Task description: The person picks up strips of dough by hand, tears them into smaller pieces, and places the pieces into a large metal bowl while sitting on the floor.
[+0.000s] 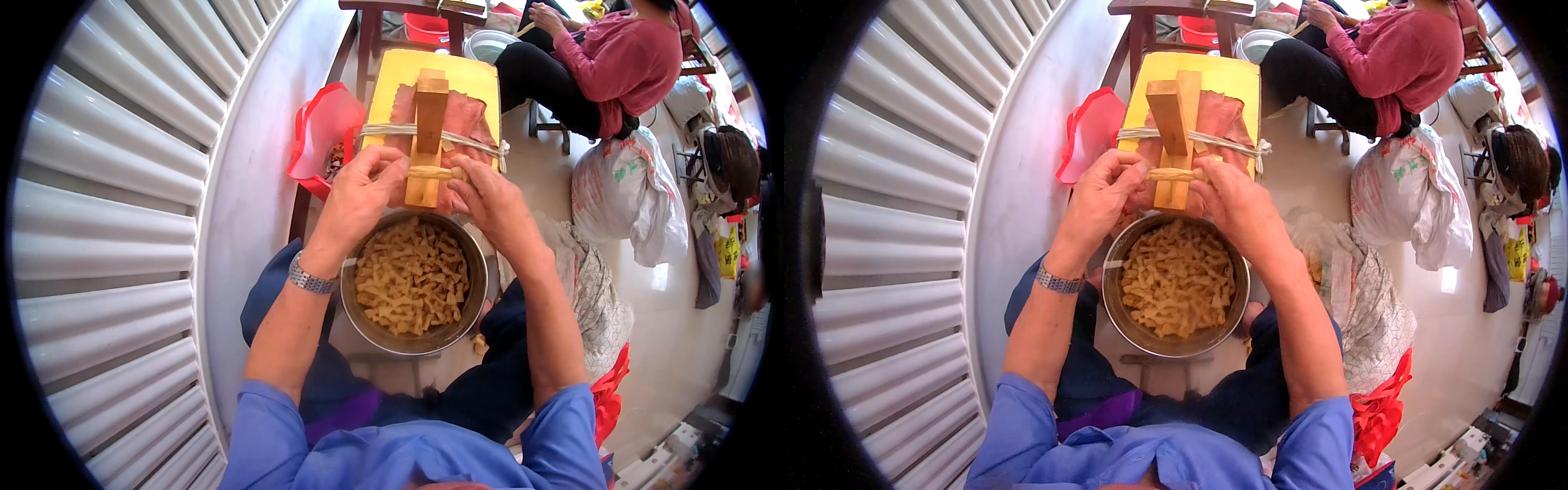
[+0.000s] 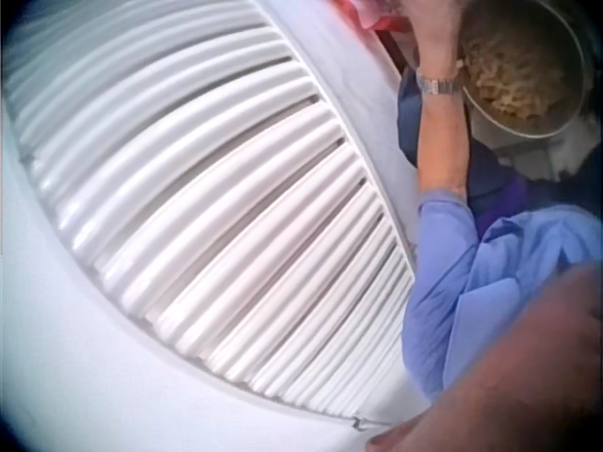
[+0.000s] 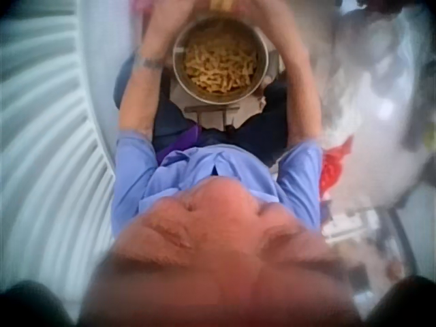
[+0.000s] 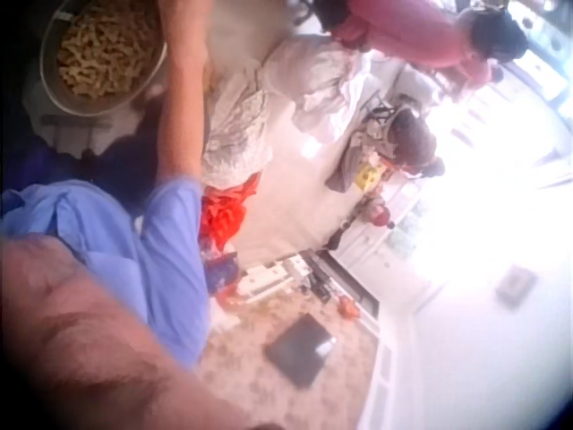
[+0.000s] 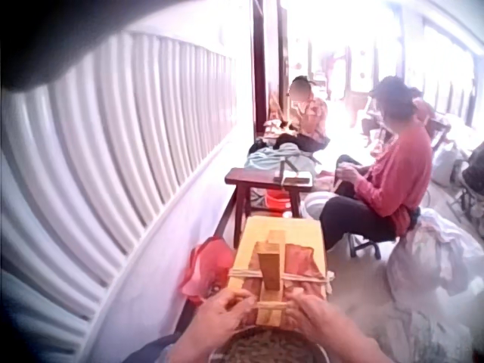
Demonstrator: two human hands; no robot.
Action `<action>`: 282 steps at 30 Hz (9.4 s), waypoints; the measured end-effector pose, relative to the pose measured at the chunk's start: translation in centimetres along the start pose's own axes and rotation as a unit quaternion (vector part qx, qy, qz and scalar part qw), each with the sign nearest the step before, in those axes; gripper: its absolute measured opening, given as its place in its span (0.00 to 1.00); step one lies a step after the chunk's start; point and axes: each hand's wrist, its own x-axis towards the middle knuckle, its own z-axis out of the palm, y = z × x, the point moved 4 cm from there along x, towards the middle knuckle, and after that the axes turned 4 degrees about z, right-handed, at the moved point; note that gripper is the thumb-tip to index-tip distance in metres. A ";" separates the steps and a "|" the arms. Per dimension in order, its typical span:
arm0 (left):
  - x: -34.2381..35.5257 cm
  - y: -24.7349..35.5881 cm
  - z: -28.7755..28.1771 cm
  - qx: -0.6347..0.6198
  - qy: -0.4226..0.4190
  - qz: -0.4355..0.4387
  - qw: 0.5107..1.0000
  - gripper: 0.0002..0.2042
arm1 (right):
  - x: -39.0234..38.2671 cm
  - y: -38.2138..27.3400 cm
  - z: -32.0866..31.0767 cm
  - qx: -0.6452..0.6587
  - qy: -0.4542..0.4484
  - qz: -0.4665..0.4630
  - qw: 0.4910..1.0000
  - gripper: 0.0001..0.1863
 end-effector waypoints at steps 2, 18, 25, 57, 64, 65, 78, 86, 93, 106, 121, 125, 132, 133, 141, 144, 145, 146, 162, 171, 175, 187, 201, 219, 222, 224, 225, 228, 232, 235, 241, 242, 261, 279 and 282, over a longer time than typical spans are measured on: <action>0.8 -1.2 0.0 -0.002 -0.011 0.005 1.000 0.11 | 0.5 0.8 0.3 -0.012 0.008 -0.002 1.000 0.15; -1.9 -0.4 0.1 0.195 -0.050 -0.033 0.979 0.14 | -1.3 0.6 1.0 0.026 -0.101 0.042 0.994 0.10; -1.8 -1.0 1.3 0.053 -0.125 0.040 0.990 0.11 | -1.5 -2.8 0.9 0.077 -0.121 -0.002 0.990 0.09; -6.6 -1.8 -2.2 -0.257 -0.059 -0.054 0.963 0.08 | -10.3 -2.6 -0.8 0.058 -0.032 0.101 0.993 0.10; -14.3 -2.6 0.6 -0.070 -0.044 -0.027 0.996 0.15 | -23.1 -5.1 1.4 0.277 -0.057 0.218 0.934 0.10; -15.3 -3.6 0.8 -0.081 -0.040 -0.024 0.996 0.18 | -23.7 -5.8 1.3 0.243 -0.057 0.182 0.951 0.10; -29.5 -5.8 6.5 -0.389 -0.184 -0.324 0.842 0.22 | -27.2 -17.0 -0.2 0.068 0.026 -0.247 0.966 0.14; -30.6 -1.4 6.8 -0.430 -0.205 -0.291 0.830 0.13 | -28.0 -19.6 -2.1 0.101 0.050 -0.267 0.957 0.11; -31.5 -1.4 7.3 -0.263 -0.246 -0.202 0.911 0.17 | -28.5 -17.5 -1.5 0.255 -0.007 -0.069 0.964 0.05; -32.1 1.3 6.4 0.110 -0.392 -0.174 0.897 0.07 | -28.8 -16.8 0.8 0.175 -0.006 0.055 0.983 0.11; -31.8 3.2 2.8 0.340 -0.220 0.063 0.912 0.06 | -29.7 -14.0 5.4 0.449 -0.176 0.309 0.820 0.16; -32.0 2.2 3.1 0.320 -0.244 0.168 0.900 0.07 | -30.5 -12.8 7.2 0.591 -0.307 0.366 0.649 0.14; -31.8 0.6 3.3 0.269 -0.259 0.016 0.927 0.09 | -31.7 -11.3 7.2 0.516 -0.336 0.376 0.693 0.19; -31.7 0.4 3.3 0.262 -0.251 0.021 0.932 0.09 | -31.5 -11.4 6.6 0.458 -0.328 0.376 0.736 0.20; -31.4 -2.6 2.7 -0.154 -0.142 -0.234 0.950 0.14 | -28.4 -14.5 1.9 0.257 -0.154 0.200 0.933 0.20; -31.8 -2.0 2.3 -0.281 -0.145 -0.253 0.914 0.18 | -28.2 -14.8 1.2 0.267 -0.136 0.147 0.943 0.16; -31.9 -1.7 2.3 -0.299 -0.152 -0.236 0.912 0.19 | -28.0 -14.9 0.9 0.264 -0.141 0.134 0.945 0.16; -32.2 -1.4 2.2 -0.317 -0.156 -0.220 0.909 0.20 | -28.1 -14.9 0.9 0.256 -0.133 0.116 0.950 0.16; -34.1 0.3 2.4 -0.033 -0.052 -0.033 0.998 0.10 | -28.6 -15.1 1.8 0.424 -0.177 0.206 0.864 0.13; -34.8 3.2 3.0 0.187 -0.020 0.034 0.982 0.09 | -28.0 -16.0 0.8 0.274 -0.117 0.086 0.951 0.15; -34.8 2.1 2.6 0.202 0.003 0.041 0.978 0.08 | -28.3 -16.8 0.7 0.243 -0.062 0.042 0.967 0.15; -35.0 2.3 3.2 0.103 -0.049 0.078 0.990 0.14 | -29.2 -17.1 2.6 0.630 -0.271 0.280 0.671 0.16; -34.4 3.1 0.8 0.158 0.040 0.031 0.986 0.18 | -29.3 -16.9 4.5 0.389 -0.279 0.163 0.863 0.18; -35.4 4.6 3.0 0.303 -0.251 0.181 0.901 0.21 | -30.1 -17.9 1.2 0.261 -0.165 0.088 0.947 0.13; -34.7 3.9 4.3 0.357 -0.274 0.105 0.887 0.17 | -30.2 -18.0 1.8 0.235 -0.154 0.083 0.956 0.15; -34.6 2.9 3.7 0.408 -0.343 -0.003 0.846 0.14 | -30.8 -17.9 2.2 0.205 -0.192 0.068 0.957 0.17; -35.0 2.8 3.6 0.398 -0.401 0.004 0.825 0.12 | -31.4 -17.7 2.2 0.186 -0.230 0.050 0.954 0.18; -37.1 3.1 3.0 0.288 -0.524 0.002 0.802 0.11 | -33.0 -18.2 1.9 0.192 -0.344 0.005 0.919 0.21; -38.7 5.4 2.3 0.352 -0.536 -0.018 0.767 0.13 | -33.2 -19.9 1.6 0.204 -0.403 -0.034 0.892 0.24; -39.9 6.4 0.5 0.375 -0.583 -0.073 0.717 0.14 | -33.3 -21.8 0.3 0.216 -0.445 -0.050 0.868 0.25; -40.0 8.5 -1.3 0.340 -0.581 -0.072 0.736 0.13 | -33.7 -23.1 -1.5 0.240 -0.452 -0.053 0.857 0.25; -39.2 8.6 -1.7 0.319 -0.536 -0.078 0.778 0.11 | -33.4 -23.2 -1.9 0.246 -0.444 -0.043 0.861 0.25; -35.5 2.3 4.8 -0.087 -0.305 -0.249 0.915 0.10 | -22.2 -5.0 0.3 0.514 -0.047 0.416 0.749 0.21; -37.0 9.8 6.2 -0.199 -0.220 -0.266 0.917 0.13 | -21.3 5.0 4.1 0.032 0.078 0.354 0.931 0.25; -37.0 9.3 6.3 -0.245 -0.237 -0.235 0.910 0.11 | -22.2 6.2 2.6 0.028 0.091 0.392 0.915 0.26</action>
